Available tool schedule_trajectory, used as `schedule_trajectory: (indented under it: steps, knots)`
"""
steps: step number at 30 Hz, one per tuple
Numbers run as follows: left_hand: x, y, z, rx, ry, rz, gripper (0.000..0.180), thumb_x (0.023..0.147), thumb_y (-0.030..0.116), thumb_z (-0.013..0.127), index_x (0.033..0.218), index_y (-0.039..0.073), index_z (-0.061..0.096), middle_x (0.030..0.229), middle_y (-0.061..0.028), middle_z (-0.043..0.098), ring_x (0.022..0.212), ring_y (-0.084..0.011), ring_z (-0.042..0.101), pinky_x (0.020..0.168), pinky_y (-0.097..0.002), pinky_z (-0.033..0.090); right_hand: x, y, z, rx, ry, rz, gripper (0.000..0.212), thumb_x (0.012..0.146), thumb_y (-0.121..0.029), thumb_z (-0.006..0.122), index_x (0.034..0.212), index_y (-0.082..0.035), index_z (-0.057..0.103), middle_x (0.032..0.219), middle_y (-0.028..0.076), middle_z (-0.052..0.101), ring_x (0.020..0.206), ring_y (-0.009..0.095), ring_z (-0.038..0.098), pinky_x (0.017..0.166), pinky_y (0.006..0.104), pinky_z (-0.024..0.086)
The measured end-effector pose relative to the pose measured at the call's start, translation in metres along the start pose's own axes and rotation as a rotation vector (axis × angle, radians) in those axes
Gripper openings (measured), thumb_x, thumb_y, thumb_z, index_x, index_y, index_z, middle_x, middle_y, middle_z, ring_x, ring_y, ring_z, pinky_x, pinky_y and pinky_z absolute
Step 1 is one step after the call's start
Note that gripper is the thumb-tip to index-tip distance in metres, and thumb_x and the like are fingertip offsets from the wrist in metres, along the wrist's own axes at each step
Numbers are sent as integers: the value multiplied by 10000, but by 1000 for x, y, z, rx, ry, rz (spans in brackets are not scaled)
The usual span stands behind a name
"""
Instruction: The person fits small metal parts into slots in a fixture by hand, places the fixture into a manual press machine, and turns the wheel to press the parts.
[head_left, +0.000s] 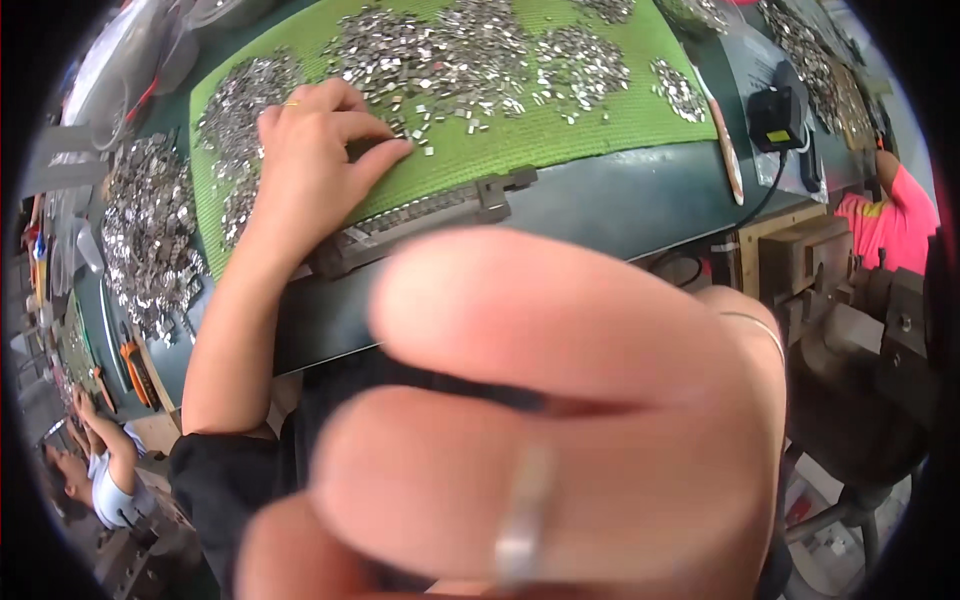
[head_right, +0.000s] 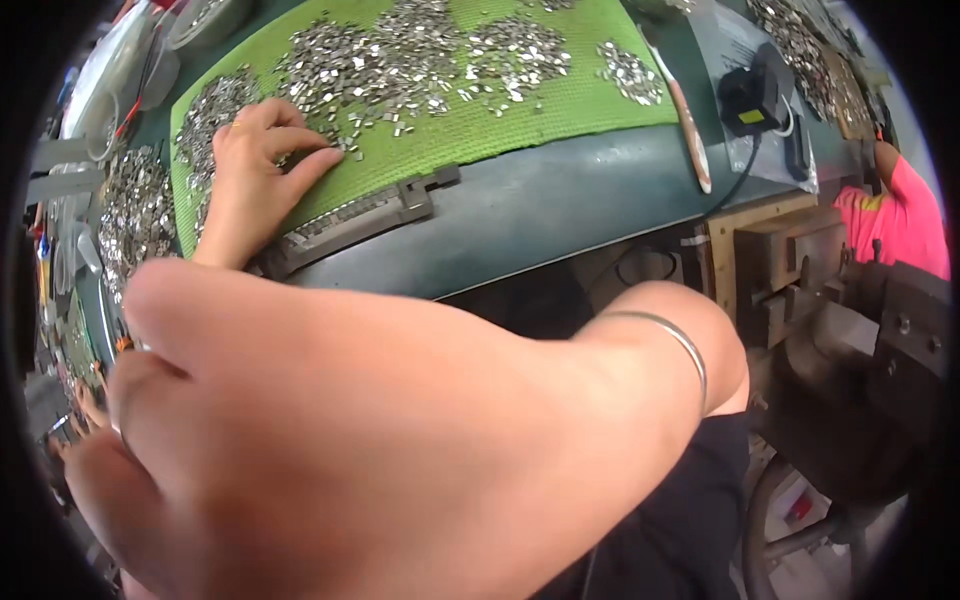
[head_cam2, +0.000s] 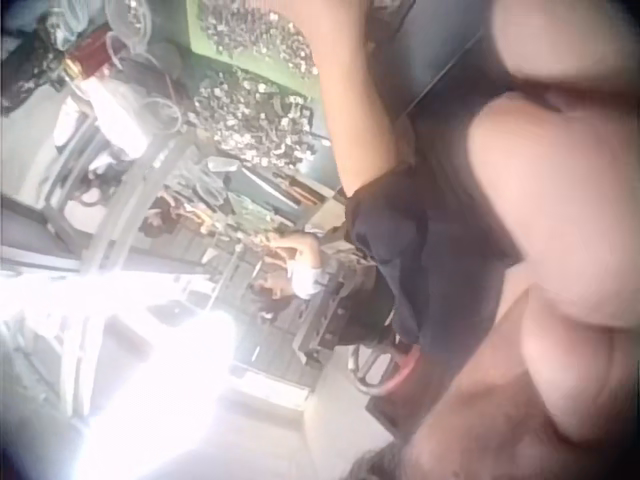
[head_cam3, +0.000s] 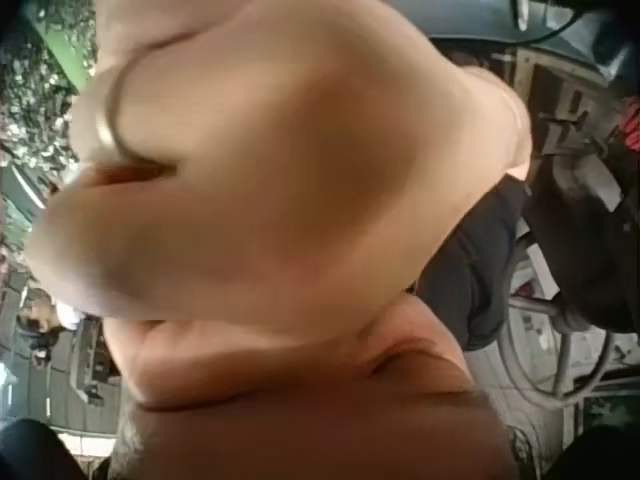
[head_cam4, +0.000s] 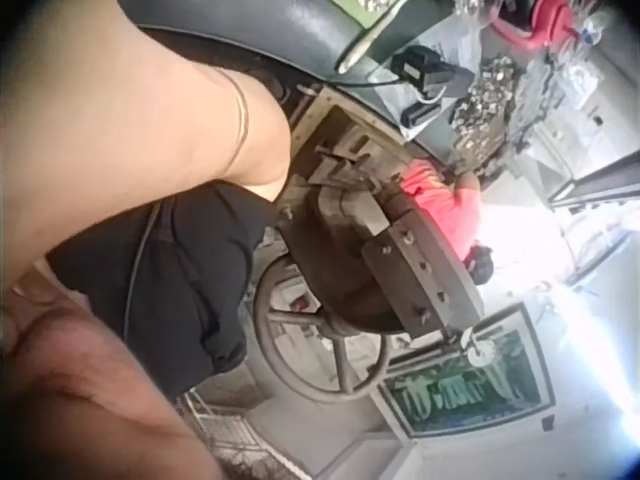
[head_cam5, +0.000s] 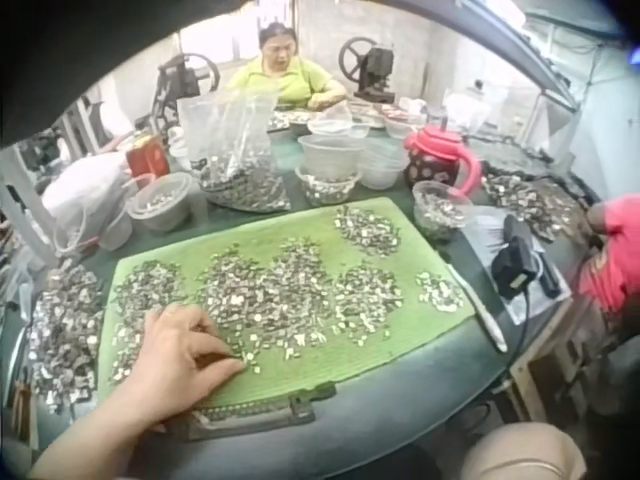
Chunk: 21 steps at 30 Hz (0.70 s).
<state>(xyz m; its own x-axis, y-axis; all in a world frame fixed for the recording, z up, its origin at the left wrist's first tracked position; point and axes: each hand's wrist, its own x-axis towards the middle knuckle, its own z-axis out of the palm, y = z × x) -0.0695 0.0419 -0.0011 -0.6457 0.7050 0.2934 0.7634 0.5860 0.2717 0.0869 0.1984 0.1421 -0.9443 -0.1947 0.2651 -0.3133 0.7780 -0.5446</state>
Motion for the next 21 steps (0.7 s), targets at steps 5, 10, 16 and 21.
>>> schedule_trajectory:
  steps: [5,10,16,21]
  knots:
    - [-7,0,6,71,-15,-92,154,776,250,802,814,102,785,929,-25,645,973,-259,586,850,-445,371,-5,21,1,127,24,-162,128,694,-151,652,808,-106,615,753,-24,553,656,142,544,690,369,514]
    - [-6,8,4,76,-8,-63,94,789,191,779,811,100,771,948,-20,642,1002,-251,572,850,-449,360,-4,18,8,258,52,-310,120,722,-145,647,832,-109,615,754,-27,557,652,143,542,684,368,510]
    - [-13,3,3,119,62,21,26,810,109,729,819,85,735,965,-23,631,1009,-267,574,839,-448,376,-7,64,2,364,129,-409,110,756,-137,642,861,-114,615,755,-30,560,647,144,539,676,366,506]
    - [-14,11,-5,-205,-70,95,54,857,53,666,904,73,648,886,-68,646,926,-293,601,852,-430,386,-18,99,-10,451,183,-529,104,785,-131,638,885,-118,614,755,-32,564,643,145,536,670,365,502]
